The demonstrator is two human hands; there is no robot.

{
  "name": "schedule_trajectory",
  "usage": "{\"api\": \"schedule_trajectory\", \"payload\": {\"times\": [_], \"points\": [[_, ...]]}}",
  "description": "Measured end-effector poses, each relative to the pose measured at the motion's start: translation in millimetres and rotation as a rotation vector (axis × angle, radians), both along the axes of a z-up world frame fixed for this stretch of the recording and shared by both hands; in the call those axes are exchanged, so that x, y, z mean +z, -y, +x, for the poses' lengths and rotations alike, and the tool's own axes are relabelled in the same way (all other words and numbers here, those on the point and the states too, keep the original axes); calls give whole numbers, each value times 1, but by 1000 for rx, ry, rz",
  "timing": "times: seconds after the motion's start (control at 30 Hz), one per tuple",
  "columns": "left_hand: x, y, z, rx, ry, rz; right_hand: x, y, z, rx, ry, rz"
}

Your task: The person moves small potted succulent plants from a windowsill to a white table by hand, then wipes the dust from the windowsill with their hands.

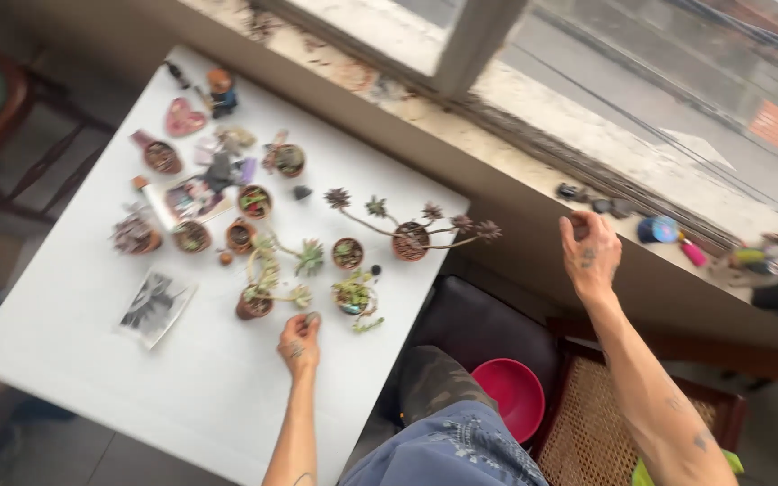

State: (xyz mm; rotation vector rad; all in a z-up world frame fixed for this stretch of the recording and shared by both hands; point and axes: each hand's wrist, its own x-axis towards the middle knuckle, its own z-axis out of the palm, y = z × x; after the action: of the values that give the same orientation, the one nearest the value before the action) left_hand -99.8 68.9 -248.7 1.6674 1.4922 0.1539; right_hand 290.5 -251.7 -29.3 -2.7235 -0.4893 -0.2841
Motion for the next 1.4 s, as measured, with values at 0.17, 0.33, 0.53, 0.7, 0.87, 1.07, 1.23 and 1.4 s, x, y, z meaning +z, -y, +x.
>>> {"api": "schedule_trajectory", "payload": {"times": [0.17, 0.33, 0.53, 0.7, 0.87, 1.07, 1.23, 1.4], "points": [[20, -12, -3, -127, -167, 77, 16, 3, 26, 87, 112, 40], [48, -5, 6, -101, -136, 114, 16, -4, 45, 205, 141, -82], [66, 17, -4, 46, -14, 114, -27, -1, 84, 311, 194, -241], [105, 32, -16, 105, 48, 26, -12, -18, 69, 247, 72, -296], [126, 38, -37, 119, 71, -106, -19, -13, 66, 186, 145, -300], [133, 43, -57, 146, 79, -124, -16, -90, -98, 494, 145, -174], [138, 53, -71, 135, 50, -156, -94, -178, -274, 878, -58, -90], [156, 53, -87, 147, 31, -171, -136, -229, -320, 952, -251, -155]]}}
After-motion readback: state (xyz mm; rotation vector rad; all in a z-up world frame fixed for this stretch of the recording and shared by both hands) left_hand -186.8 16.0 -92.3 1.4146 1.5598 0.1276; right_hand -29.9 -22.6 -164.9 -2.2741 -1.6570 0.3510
